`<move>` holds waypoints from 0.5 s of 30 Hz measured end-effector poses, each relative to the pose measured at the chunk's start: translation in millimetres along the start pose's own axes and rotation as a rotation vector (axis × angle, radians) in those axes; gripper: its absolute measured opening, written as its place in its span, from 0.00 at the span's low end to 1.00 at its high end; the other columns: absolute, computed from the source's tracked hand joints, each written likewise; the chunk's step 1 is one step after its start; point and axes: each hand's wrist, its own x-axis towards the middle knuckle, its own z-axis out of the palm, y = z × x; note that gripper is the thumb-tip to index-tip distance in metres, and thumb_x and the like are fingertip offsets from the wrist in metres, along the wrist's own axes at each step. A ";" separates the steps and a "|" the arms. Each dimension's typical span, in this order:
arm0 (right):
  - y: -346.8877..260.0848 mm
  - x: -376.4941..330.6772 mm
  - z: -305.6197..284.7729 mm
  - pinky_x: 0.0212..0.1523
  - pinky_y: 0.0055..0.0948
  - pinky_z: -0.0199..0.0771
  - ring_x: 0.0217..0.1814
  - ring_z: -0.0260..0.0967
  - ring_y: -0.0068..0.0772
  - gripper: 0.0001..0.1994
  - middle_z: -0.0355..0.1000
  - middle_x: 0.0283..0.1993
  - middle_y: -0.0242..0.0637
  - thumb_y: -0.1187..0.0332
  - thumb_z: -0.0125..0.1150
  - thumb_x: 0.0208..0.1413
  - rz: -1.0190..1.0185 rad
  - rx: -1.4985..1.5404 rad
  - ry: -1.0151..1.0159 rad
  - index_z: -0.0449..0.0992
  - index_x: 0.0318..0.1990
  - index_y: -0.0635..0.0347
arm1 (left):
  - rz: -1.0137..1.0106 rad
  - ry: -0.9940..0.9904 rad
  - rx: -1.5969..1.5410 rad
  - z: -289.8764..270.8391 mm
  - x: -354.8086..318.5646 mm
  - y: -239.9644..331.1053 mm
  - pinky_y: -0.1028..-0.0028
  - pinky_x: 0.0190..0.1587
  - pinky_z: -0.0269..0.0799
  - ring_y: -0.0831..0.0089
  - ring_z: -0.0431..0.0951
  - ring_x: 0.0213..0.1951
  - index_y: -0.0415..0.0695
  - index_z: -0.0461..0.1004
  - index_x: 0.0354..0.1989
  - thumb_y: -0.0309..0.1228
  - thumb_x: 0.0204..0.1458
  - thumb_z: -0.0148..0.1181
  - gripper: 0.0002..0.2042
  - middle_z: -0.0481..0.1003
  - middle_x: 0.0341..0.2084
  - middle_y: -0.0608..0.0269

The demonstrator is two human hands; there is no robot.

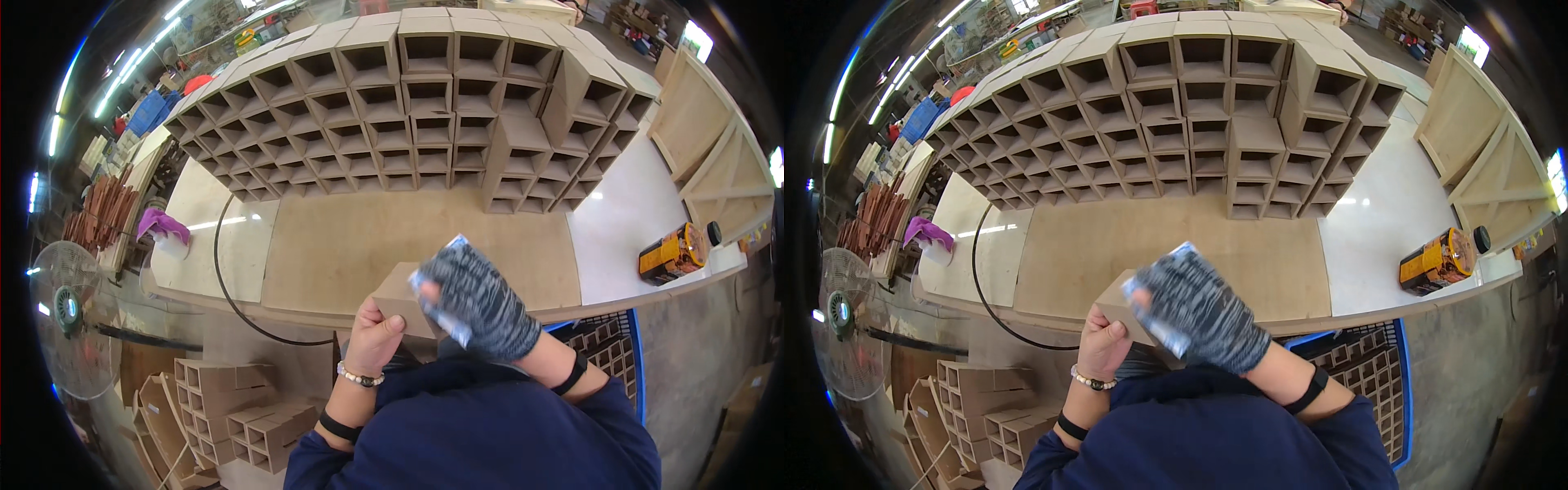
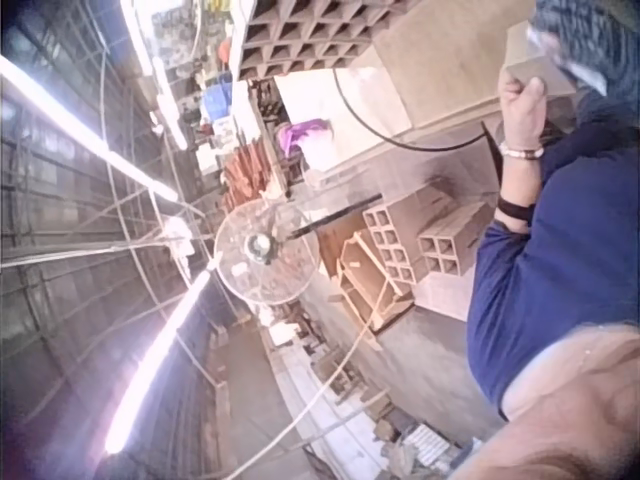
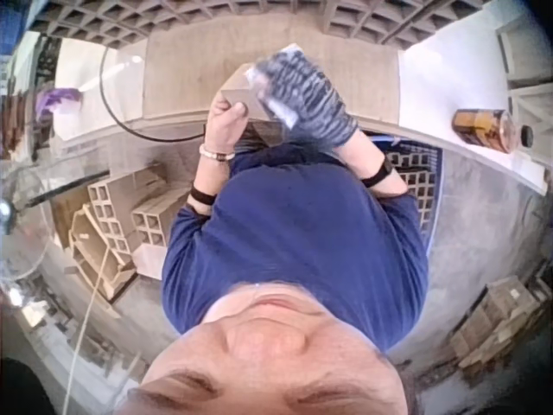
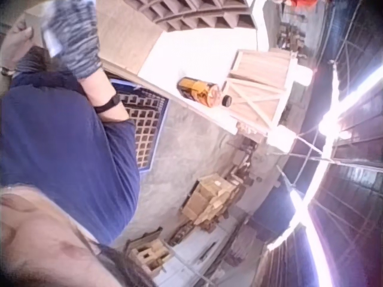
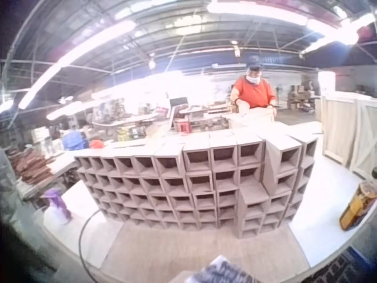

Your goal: The recorder uses a sanding block to sand the edges and surfaces of small wooden blocks in a furniture manufacturing workshop.

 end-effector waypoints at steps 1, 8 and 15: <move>14.0 -10.0 7.4 0.55 0.40 0.60 0.53 0.62 0.43 0.22 0.65 0.51 0.40 0.72 0.50 0.47 0.004 -0.004 0.002 0.65 0.54 0.49 | 0.002 0.045 -0.012 3.1 -1.8 0.1 0.65 0.55 0.61 0.67 0.68 0.51 0.40 0.67 0.47 0.23 0.45 0.60 0.19 0.70 0.46 0.59; 40.2 -42.3 8.6 0.57 0.35 0.58 0.57 0.60 0.44 0.28 0.61 0.56 0.46 0.78 0.52 0.44 0.389 -0.071 0.086 0.60 0.57 0.59 | 0.014 -0.008 -0.121 3.5 0.4 6.2 0.62 0.54 0.61 0.64 0.67 0.51 0.38 0.67 0.48 0.36 0.50 0.57 0.19 0.70 0.47 0.57; 49.8 -55.9 18.5 0.59 0.27 0.53 0.61 0.55 0.41 0.29 0.53 0.60 0.53 0.74 0.47 0.53 0.744 0.301 0.230 0.45 0.62 0.68 | -0.028 0.350 -0.184 0.2 8.2 0.5 0.62 0.55 0.60 0.60 0.67 0.51 0.37 0.67 0.48 0.47 0.56 0.43 0.24 0.69 0.47 0.55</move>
